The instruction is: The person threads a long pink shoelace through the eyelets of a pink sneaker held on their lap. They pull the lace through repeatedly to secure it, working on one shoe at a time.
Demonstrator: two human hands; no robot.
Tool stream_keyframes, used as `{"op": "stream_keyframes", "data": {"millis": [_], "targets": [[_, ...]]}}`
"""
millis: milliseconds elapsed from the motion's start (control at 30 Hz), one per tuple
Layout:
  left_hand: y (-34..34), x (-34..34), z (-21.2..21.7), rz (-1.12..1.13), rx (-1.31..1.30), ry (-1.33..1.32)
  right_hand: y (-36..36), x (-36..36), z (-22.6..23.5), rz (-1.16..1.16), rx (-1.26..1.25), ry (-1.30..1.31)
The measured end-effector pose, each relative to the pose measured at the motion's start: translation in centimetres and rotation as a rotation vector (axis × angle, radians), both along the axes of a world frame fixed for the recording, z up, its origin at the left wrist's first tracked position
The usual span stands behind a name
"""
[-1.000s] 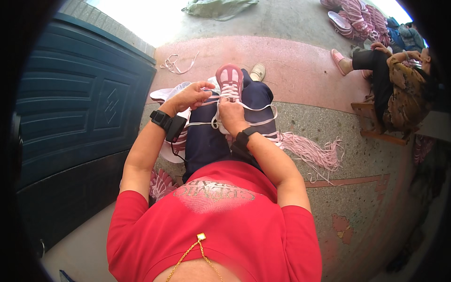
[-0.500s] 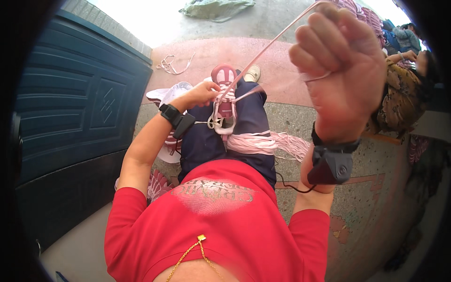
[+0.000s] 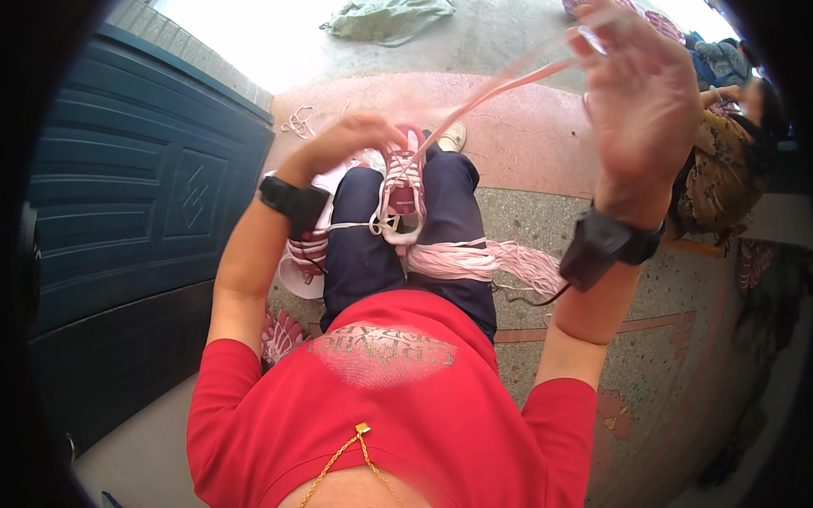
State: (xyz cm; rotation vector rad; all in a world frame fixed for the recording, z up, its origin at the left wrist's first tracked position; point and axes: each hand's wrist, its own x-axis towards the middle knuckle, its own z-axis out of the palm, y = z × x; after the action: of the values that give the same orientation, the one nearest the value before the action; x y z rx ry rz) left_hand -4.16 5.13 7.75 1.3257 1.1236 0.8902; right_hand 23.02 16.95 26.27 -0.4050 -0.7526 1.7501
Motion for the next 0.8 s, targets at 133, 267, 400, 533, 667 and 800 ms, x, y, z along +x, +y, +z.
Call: {"op": "stream_keyframes", "data": {"millis": [133, 267, 400, 533, 667, 800], "targets": [[-1.6, -11.8, 3.8, 0.937, -0.063, -0.682, 12.6, 13.3, -11.8, 0.229, 0.012, 0.196], [-9.4, -23.6, 0.3, 1.056, -0.082, -0.707, 8.7, 9.2, -20.3, -0.044, -0.213, -0.389], [-8.2, -16.4, -3.6, 1.049, -0.488, -0.408, -2.5, 2.2, -26.0, 0.348, 0.196, -1.141], [-7.4, -5.5, -7.5, 0.752, -0.656, -0.126, -8.1, -1.8, -31.3, 0.382, 0.78, -1.424], [-7.8, 0.9, -9.8, 0.528, -0.525, 0.058, -8.7, -3.4, -32.2, 0.223, 1.001, -1.544], [-8.1, 3.6, -10.9, 0.501, -0.425, 0.157, -8.7, -4.0, -32.8, 0.035, 1.075, -1.512]]}}
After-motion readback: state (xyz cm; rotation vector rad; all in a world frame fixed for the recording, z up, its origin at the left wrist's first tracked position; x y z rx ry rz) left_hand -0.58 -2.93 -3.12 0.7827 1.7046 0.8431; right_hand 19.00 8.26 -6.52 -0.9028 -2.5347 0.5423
